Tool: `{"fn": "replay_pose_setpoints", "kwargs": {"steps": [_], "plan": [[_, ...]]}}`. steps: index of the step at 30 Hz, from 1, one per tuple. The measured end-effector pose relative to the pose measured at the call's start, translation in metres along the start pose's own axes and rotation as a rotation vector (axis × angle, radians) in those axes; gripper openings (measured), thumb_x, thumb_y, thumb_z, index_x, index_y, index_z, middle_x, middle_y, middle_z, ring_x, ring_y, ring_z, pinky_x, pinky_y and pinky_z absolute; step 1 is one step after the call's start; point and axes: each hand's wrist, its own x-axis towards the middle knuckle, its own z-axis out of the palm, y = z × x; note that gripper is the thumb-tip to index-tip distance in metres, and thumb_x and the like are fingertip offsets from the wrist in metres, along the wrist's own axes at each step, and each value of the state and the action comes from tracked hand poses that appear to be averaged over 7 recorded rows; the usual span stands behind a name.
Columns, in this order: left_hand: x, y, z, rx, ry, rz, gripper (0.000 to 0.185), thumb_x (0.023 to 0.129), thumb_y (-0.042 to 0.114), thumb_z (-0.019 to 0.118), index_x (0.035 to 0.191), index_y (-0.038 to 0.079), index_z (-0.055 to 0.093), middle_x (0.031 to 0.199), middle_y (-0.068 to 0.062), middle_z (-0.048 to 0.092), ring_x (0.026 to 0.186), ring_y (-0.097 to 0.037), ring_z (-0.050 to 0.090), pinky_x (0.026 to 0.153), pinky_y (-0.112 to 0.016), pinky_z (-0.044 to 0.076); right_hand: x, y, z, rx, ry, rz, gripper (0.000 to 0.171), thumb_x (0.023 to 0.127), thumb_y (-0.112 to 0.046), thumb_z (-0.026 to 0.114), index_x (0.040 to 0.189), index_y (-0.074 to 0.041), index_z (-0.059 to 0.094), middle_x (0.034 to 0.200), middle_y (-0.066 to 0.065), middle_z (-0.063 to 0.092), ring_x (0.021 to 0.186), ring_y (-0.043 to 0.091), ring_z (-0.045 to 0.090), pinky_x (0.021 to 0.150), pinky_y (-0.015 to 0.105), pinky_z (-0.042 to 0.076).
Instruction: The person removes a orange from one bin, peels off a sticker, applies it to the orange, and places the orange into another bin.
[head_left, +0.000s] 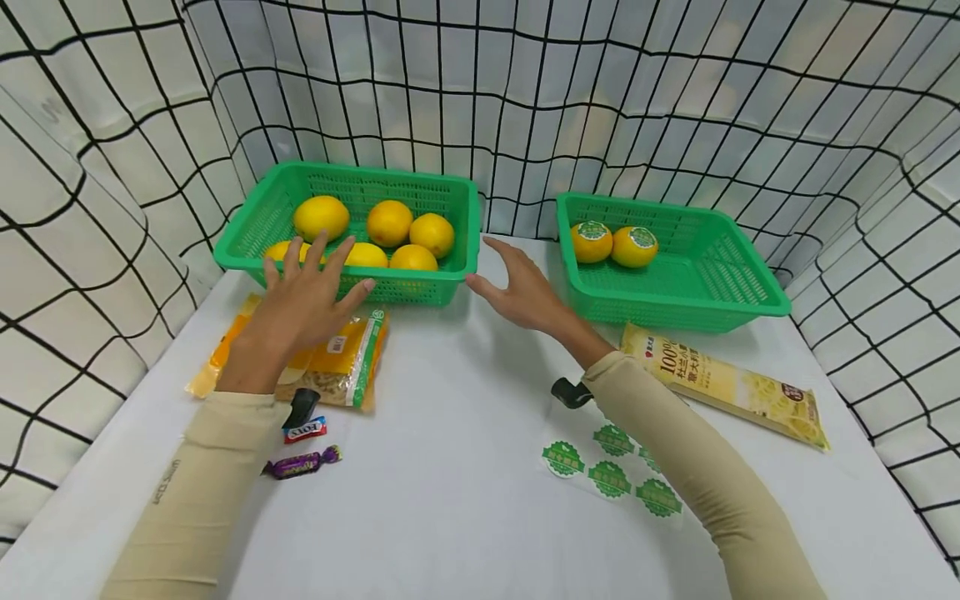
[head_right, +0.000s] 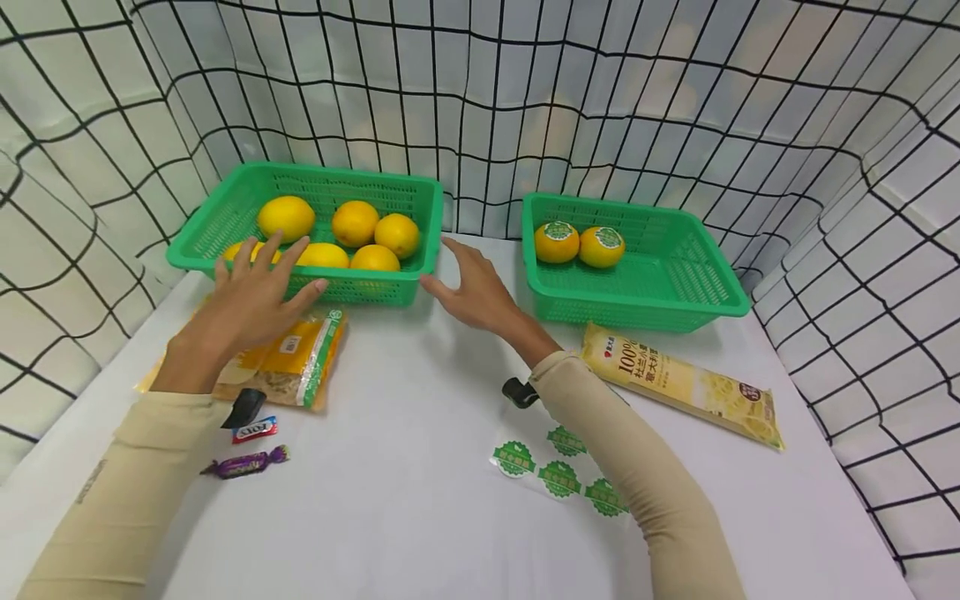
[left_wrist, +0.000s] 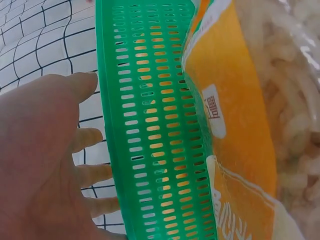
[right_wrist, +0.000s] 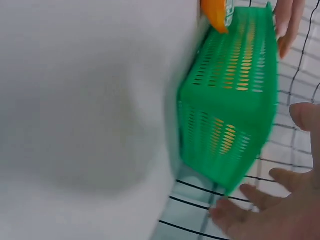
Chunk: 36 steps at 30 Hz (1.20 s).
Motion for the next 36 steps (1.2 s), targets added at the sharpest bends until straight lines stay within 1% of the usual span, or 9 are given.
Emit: {"fn": "replay_pose_setpoints", "kwargs": {"steps": [5, 11, 15, 20, 24, 27, 30, 32, 36], "plan": [[0.008, 0.005, 0.001, -0.017, -0.018, 0.008, 0.081, 0.112, 0.058, 0.036, 0.172, 0.013, 0.005, 0.175, -0.029, -0.004, 0.158, -0.058, -0.008, 0.116, -0.084, -0.008, 0.013, 0.009, 0.007, 0.204, -0.047, 0.088, 0.076, 0.107, -0.051, 0.059, 0.17, -0.021, 0.026, 0.174, 0.005, 0.028, 0.155, 0.033, 0.037, 0.12, 0.053, 0.042], [0.027, 0.014, -0.014, -0.007, -0.054, 0.033, 0.08, 0.112, 0.057, 0.038, 0.172, 0.012, 0.009, 0.174, -0.03, 0.003, 0.158, -0.057, 0.003, 0.119, -0.082, 0.007, 0.01, 0.012, 0.006, 0.246, -0.048, 0.135, 0.078, 0.106, -0.053, 0.061, 0.169, -0.025, 0.027, 0.175, 0.002, 0.026, 0.157, 0.033, 0.034, 0.12, 0.056, 0.042], [0.057, 0.022, -0.032, -0.002, -0.129, 0.064, 0.08, 0.111, 0.054, 0.044, 0.171, 0.008, 0.016, 0.174, -0.029, 0.009, 0.158, -0.055, 0.009, 0.12, -0.078, 0.018, 0.01, 0.012, 0.005, 0.213, -0.048, 0.106, 0.077, 0.106, -0.048, 0.062, 0.168, -0.018, 0.029, 0.175, 0.006, 0.024, 0.157, 0.035, 0.033, 0.123, 0.056, 0.038], [0.109, 0.034, -0.055, -0.037, -0.251, 0.098, 0.077, 0.111, 0.048, 0.049, 0.168, 0.003, 0.022, 0.173, -0.029, 0.016, 0.158, -0.053, 0.013, 0.124, -0.072, 0.02, 0.016, 0.008, 0.005, 0.182, -0.033, 0.079, 0.075, 0.106, -0.045, 0.064, 0.167, -0.014, 0.032, 0.175, 0.007, 0.024, 0.158, 0.033, 0.03, 0.126, 0.054, 0.033], [0.139, 0.037, -0.066, -0.064, -0.352, 0.065, 0.074, 0.111, 0.047, 0.051, 0.167, 0.005, 0.026, 0.172, -0.025, 0.022, 0.157, -0.049, 0.023, 0.125, -0.069, 0.024, 0.021, 0.001, 0.008, 0.19, -0.053, 0.082, 0.076, 0.106, -0.046, 0.064, 0.167, -0.016, 0.032, 0.176, 0.006, 0.023, 0.159, 0.032, 0.03, 0.127, 0.054, 0.032], [0.154, 0.035, -0.067, -0.03, -0.414, -0.019, 0.074, 0.109, 0.051, 0.05, 0.167, 0.011, 0.027, 0.174, -0.023, 0.02, 0.155, -0.05, 0.025, 0.122, -0.071, 0.026, 0.023, -0.003, 0.012, 0.202, -0.071, 0.079, 0.076, 0.106, -0.047, 0.065, 0.167, -0.017, 0.032, 0.176, 0.005, 0.022, 0.157, 0.034, 0.032, 0.126, 0.054, 0.034], [0.17, 0.035, -0.059, 0.029, -0.463, -0.076, 0.075, 0.107, 0.054, 0.052, 0.167, 0.015, 0.03, 0.174, -0.023, 0.018, 0.154, -0.053, 0.026, 0.12, -0.074, 0.027, 0.024, -0.002, 0.013, 0.199, -0.077, 0.081, 0.076, 0.105, -0.048, 0.065, 0.167, -0.018, 0.032, 0.176, 0.005, 0.022, 0.156, 0.034, 0.034, 0.125, 0.054, 0.035], [0.179, 0.038, -0.054, 0.07, -0.488, -0.09, 0.074, 0.105, 0.055, 0.055, 0.165, 0.017, 0.034, 0.175, -0.021, 0.017, 0.154, -0.052, 0.025, 0.12, -0.074, 0.027, 0.025, -0.001, 0.013, 0.194, -0.077, 0.082, 0.076, 0.105, -0.049, 0.065, 0.167, -0.018, 0.033, 0.176, 0.005, 0.023, 0.155, 0.034, 0.035, 0.124, 0.055, 0.037], [0.196, 0.057, -0.045, 0.133, -0.515, -0.055, 0.071, 0.103, 0.054, 0.06, 0.162, 0.019, 0.043, 0.174, -0.017, 0.024, 0.154, -0.048, 0.03, 0.12, -0.071, 0.029, 0.026, 0.0, 0.012, 0.179, -0.078, 0.086, 0.077, 0.104, -0.049, 0.066, 0.167, -0.018, 0.034, 0.176, 0.005, 0.024, 0.154, 0.033, 0.037, 0.122, 0.054, 0.039]]}}
